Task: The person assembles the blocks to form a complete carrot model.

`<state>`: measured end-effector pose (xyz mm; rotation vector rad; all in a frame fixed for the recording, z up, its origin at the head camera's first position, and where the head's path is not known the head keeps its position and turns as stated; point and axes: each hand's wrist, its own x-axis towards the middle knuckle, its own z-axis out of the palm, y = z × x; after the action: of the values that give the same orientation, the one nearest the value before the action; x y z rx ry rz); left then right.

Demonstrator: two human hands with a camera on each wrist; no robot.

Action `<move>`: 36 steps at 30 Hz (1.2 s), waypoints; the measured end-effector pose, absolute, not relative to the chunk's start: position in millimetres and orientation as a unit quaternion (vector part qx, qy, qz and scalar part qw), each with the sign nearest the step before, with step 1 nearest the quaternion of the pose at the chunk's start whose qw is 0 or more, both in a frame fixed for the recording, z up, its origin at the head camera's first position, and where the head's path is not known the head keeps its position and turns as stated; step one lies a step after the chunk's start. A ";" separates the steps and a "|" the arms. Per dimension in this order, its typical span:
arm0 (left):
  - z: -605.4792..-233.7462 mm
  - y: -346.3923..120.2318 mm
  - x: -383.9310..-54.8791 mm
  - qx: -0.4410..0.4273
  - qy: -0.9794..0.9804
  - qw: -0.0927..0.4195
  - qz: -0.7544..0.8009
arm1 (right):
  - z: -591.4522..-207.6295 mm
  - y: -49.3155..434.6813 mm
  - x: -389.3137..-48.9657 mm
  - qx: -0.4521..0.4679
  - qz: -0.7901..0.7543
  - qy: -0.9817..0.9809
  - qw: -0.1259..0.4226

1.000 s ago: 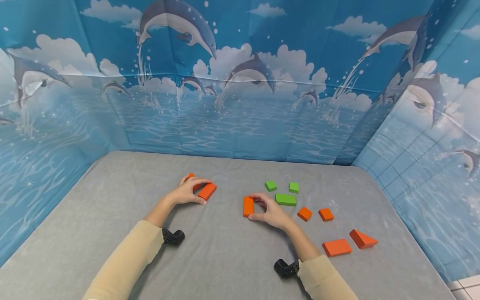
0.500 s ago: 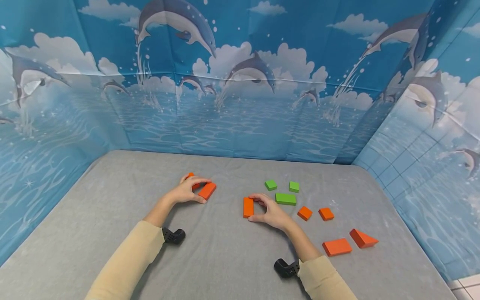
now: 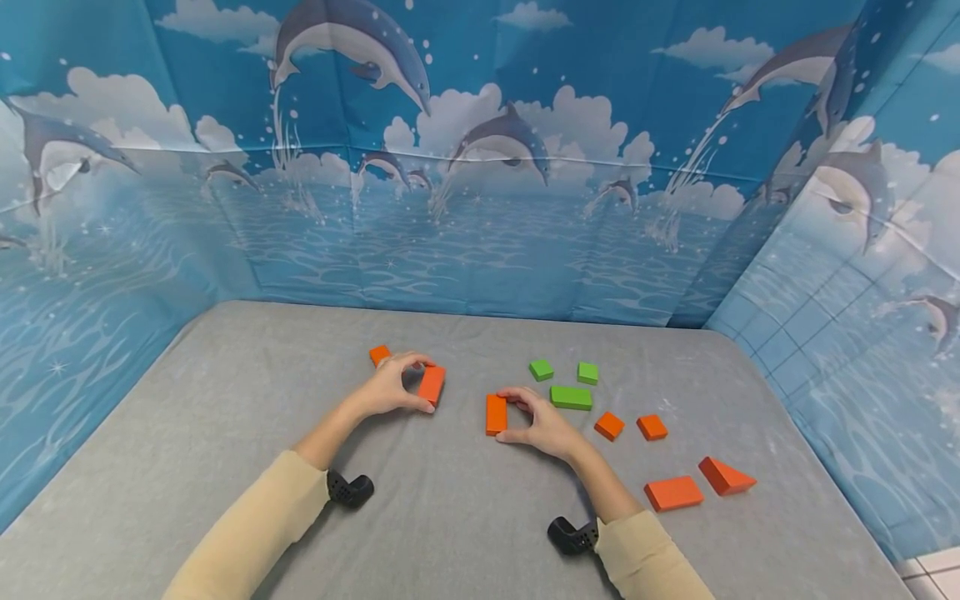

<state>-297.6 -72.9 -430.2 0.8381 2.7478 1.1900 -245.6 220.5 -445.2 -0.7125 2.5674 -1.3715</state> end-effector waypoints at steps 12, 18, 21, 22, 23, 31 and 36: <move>-435.2 -23.5 -267.3 0.264 0.876 0.017 0.404 | -445.0 219.6 -246.4 -0.226 -0.457 0.857 0.080; -442.9 -9.1 -259.5 0.254 0.888 0.001 0.384 | -445.4 219.4 -246.6 -0.230 -0.459 0.855 0.077; -446.7 -5.9 -258.4 0.251 0.892 -0.005 0.377 | -445.7 219.8 -246.6 -0.235 -0.459 0.854 0.073; -447.7 -5.3 -258.2 0.249 0.893 -0.006 0.376 | -445.9 219.8 -246.7 -0.236 -0.459 0.853 0.072; -448.7 -4.8 -258.1 0.247 0.894 -0.008 0.375 | -446.0 219.8 -246.7 -0.235 -0.460 0.853 0.071; -452.7 -2.3 -257.8 0.245 0.897 -0.013 0.368 | -448.8 220.2 -247.2 -0.240 -0.453 0.857 0.059; -451.8 -2.6 -256.8 0.247 0.897 -0.012 0.368 | -449.7 218.9 -247.1 -0.243 -0.449 0.858 0.055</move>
<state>-256.8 -2.6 -451.8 0.7806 2.8393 1.1642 -247.1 218.9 -449.7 -0.7363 2.6052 -1.3629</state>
